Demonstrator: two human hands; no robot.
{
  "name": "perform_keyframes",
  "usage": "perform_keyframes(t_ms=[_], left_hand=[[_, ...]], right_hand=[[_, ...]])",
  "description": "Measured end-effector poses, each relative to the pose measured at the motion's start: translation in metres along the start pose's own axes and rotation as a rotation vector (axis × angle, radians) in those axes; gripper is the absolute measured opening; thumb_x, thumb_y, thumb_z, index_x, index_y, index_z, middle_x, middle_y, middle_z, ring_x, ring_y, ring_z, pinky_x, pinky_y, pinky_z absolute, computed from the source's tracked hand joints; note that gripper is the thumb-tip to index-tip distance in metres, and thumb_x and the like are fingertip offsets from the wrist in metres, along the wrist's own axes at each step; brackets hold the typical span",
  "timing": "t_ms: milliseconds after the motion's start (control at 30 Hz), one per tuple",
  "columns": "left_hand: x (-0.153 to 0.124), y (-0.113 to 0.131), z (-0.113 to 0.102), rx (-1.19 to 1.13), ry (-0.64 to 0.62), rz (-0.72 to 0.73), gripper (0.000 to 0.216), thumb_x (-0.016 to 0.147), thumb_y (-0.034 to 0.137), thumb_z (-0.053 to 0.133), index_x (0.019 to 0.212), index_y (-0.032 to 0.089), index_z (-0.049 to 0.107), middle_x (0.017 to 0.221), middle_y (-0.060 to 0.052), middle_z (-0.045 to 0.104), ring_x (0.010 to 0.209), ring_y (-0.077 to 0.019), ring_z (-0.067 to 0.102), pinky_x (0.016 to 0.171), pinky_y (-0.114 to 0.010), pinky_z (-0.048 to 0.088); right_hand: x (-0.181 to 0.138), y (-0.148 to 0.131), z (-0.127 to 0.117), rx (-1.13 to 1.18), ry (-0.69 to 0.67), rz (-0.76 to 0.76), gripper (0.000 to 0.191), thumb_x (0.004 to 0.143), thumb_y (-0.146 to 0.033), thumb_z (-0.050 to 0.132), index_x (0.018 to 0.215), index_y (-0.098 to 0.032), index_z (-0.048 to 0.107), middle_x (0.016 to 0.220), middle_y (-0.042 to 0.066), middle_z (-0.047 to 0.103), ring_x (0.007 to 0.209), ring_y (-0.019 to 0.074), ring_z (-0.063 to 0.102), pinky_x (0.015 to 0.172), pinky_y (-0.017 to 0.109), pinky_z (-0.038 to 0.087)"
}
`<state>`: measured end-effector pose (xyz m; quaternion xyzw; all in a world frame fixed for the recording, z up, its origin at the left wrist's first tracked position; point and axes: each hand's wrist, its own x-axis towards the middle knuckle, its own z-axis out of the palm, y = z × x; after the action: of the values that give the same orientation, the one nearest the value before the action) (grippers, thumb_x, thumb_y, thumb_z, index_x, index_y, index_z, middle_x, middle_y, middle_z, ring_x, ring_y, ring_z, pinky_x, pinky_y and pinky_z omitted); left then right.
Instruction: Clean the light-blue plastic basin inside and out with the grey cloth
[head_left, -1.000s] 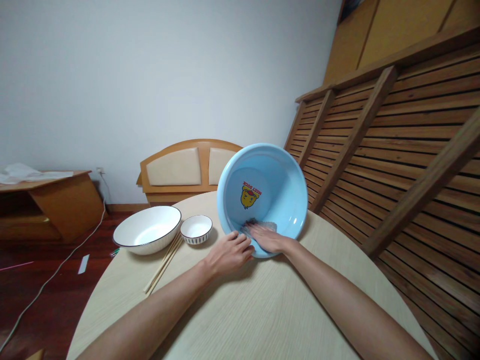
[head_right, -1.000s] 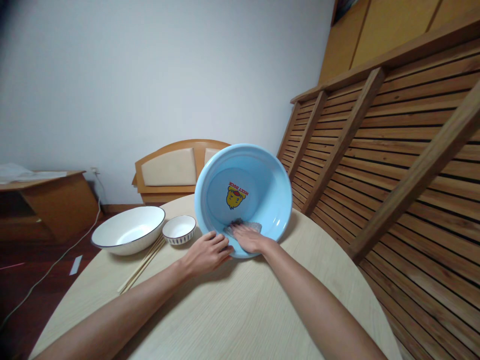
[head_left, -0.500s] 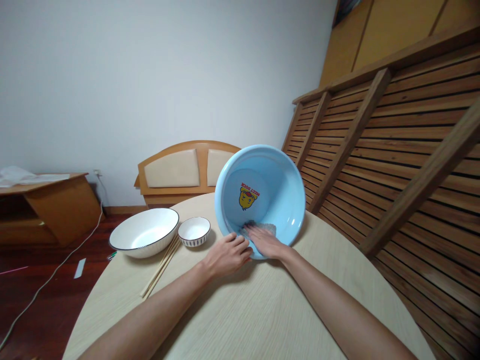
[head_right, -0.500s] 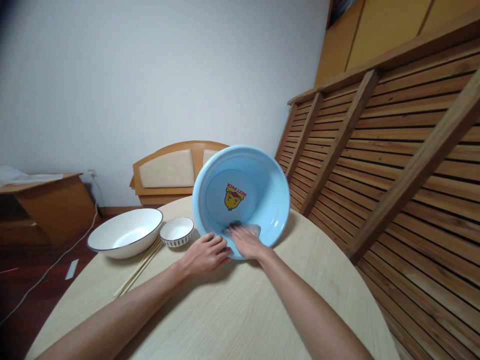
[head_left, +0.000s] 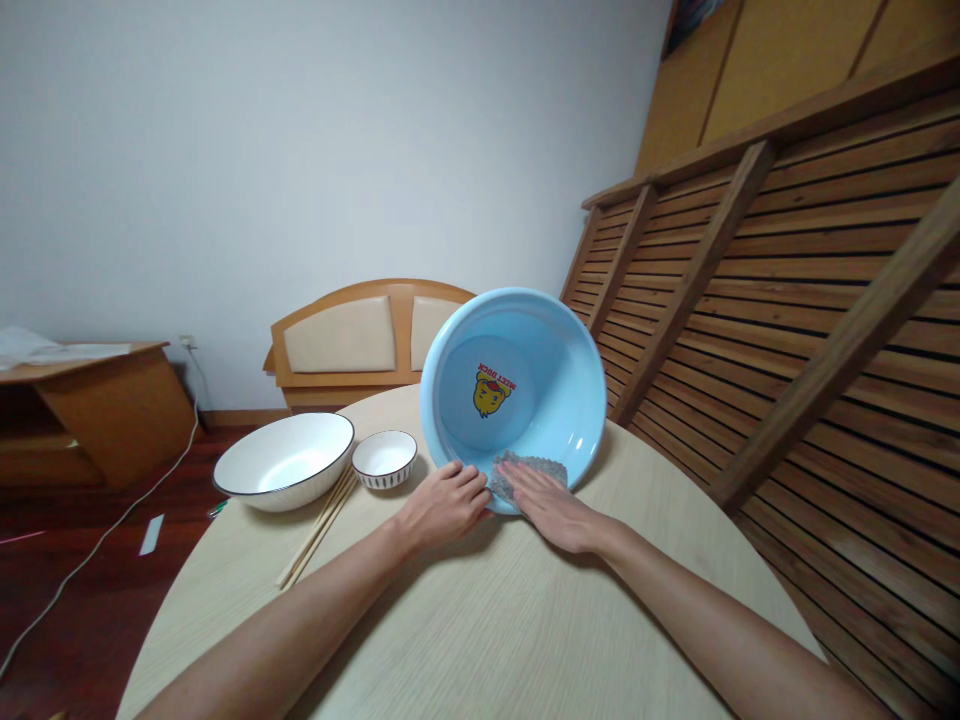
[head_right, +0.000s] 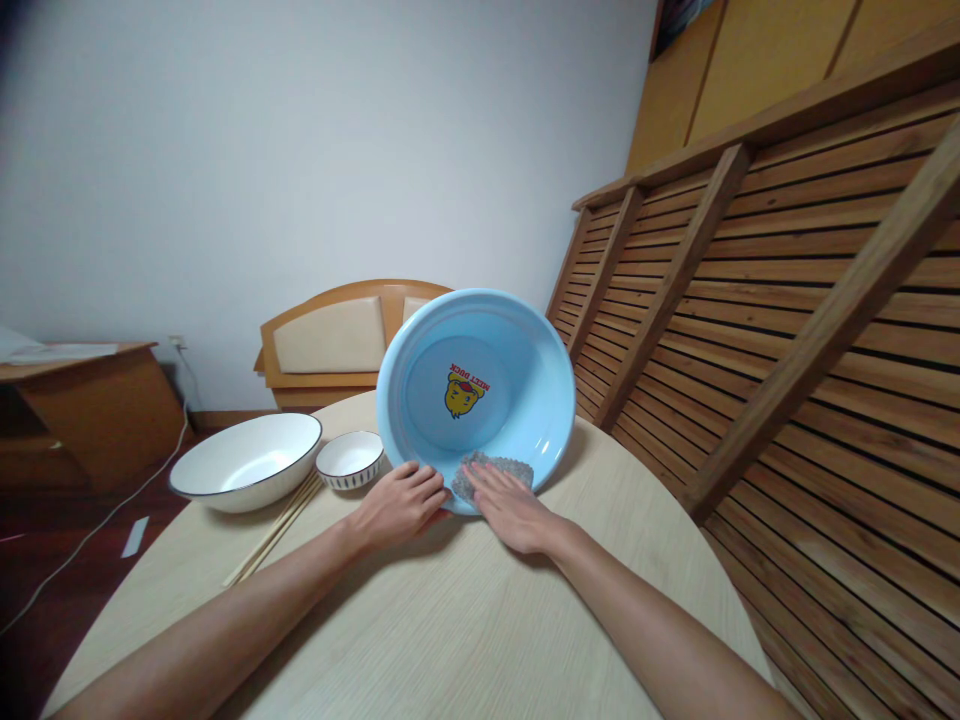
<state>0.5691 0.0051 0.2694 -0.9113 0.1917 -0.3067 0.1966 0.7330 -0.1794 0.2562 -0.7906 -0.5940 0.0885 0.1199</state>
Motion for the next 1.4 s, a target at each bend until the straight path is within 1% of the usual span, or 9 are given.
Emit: perform_keyframes(t_ms=[200, 400, 600, 767, 867, 1033, 1133, 1200, 1400], left_hand=[[0.000, -0.001, -0.001, 0.018, -0.019, -0.002, 0.019, 0.102, 0.033, 0.059, 0.093, 0.017, 0.060, 0.088, -0.005, 0.065, 0.088, -0.0201, 0.058, 0.075, -0.036, 0.038], [-0.004, -0.003, 0.003, 0.029, 0.034, 0.001, 0.018, 0.101, 0.032, 0.059, 0.095, 0.016, 0.058, 0.090, -0.006, 0.066, 0.091, -0.0214, 0.060, 0.077, -0.035, 0.038], [-0.004, -0.003, 0.008, 0.038, 0.041, 0.006, 0.021, 0.103, 0.034, 0.054, 0.090, 0.018, 0.057, 0.087, -0.005, 0.066, 0.086, -0.0201, 0.059, 0.076, -0.035, 0.037], [-0.002, -0.003, 0.007, 0.036, 0.040, -0.009, 0.021, 0.103, 0.034, 0.053, 0.090, 0.019, 0.057, 0.087, -0.004, 0.066, 0.084, -0.0197, 0.059, 0.076, -0.035, 0.037], [0.002, -0.010, 0.005, 0.034, 0.040, 0.016, 0.021, 0.102, 0.034, 0.054, 0.090, 0.018, 0.057, 0.086, -0.005, 0.066, 0.084, -0.0198, 0.059, 0.075, -0.035, 0.037], [0.012, -0.025, 0.008, 0.049, 0.155, 0.070, 0.028, 0.101, 0.040, 0.055, 0.083, 0.019, 0.059, 0.081, -0.004, 0.065, 0.080, -0.0191, 0.058, 0.074, -0.035, 0.036], [0.012, -0.026, 0.014, 0.069, 0.276, 0.059, 0.037, 0.104, 0.042, 0.051, 0.076, 0.019, 0.058, 0.073, -0.003, 0.062, 0.075, -0.0178, 0.056, 0.072, -0.035, 0.035], [0.009, -0.025, 0.016, 0.086, 0.332, 0.038, 0.038, 0.106, 0.037, 0.050, 0.073, 0.019, 0.056, 0.070, -0.001, 0.060, 0.071, -0.0166, 0.054, 0.070, -0.034, 0.033], [0.004, -0.022, 0.014, 0.133, 0.361, -0.018, 0.037, 0.106, 0.030, 0.049, 0.072, 0.020, 0.056, 0.067, -0.001, 0.060, 0.071, -0.0162, 0.054, 0.072, -0.034, 0.033]], right_hand=[[0.013, 0.002, 0.003, -0.084, 0.022, 0.100, 0.060, 0.107, -0.039, 0.017, 0.164, -0.021, 0.025, 0.170, 0.007, 0.023, 0.157, 0.0269, 0.017, 0.126, 0.055, 0.018], [0.030, -0.011, 0.010, 0.027, 0.064, -0.042, 0.059, 0.108, -0.038, 0.016, 0.164, -0.021, 0.025, 0.168, 0.007, 0.027, 0.155, 0.0234, 0.023, 0.126, 0.050, 0.022], [0.065, 0.003, 0.010, -0.043, 0.098, -0.153, 0.057, 0.108, -0.033, 0.017, 0.161, -0.018, 0.035, 0.164, 0.009, 0.037, 0.152, 0.0214, 0.033, 0.125, 0.045, 0.028], [0.086, 0.015, 0.014, -0.069, 0.115, -0.162, 0.054, 0.107, -0.028, 0.025, 0.156, -0.017, 0.045, 0.161, 0.010, 0.043, 0.151, 0.0244, 0.035, 0.124, 0.048, 0.029], [0.091, 0.020, 0.015, -0.057, 0.120, -0.140, 0.054, 0.107, -0.028, 0.024, 0.155, -0.016, 0.045, 0.161, 0.010, 0.043, 0.150, 0.0244, 0.037, 0.124, 0.047, 0.030], [0.095, 0.025, 0.017, -0.019, 0.155, -0.091, 0.054, 0.108, -0.033, 0.024, 0.157, -0.017, 0.040, 0.162, 0.012, 0.041, 0.148, 0.0279, 0.040, 0.120, 0.049, 0.036], [0.096, 0.024, 0.022, 0.004, 0.173, -0.109, 0.054, 0.108, -0.034, 0.026, 0.155, -0.015, 0.045, 0.161, 0.014, 0.043, 0.148, 0.0289, 0.040, 0.122, 0.051, 0.033], [0.094, 0.022, 0.025, 0.020, 0.179, -0.132, 0.054, 0.108, -0.034, 0.026, 0.153, -0.014, 0.047, 0.160, 0.015, 0.044, 0.148, 0.0297, 0.040, 0.123, 0.052, 0.031], [0.076, 0.014, 0.022, 0.109, 0.178, -0.233, 0.058, 0.109, -0.041, 0.018, 0.161, -0.020, 0.035, 0.164, 0.009, 0.038, 0.151, 0.0214, 0.035, 0.125, 0.047, 0.029]])
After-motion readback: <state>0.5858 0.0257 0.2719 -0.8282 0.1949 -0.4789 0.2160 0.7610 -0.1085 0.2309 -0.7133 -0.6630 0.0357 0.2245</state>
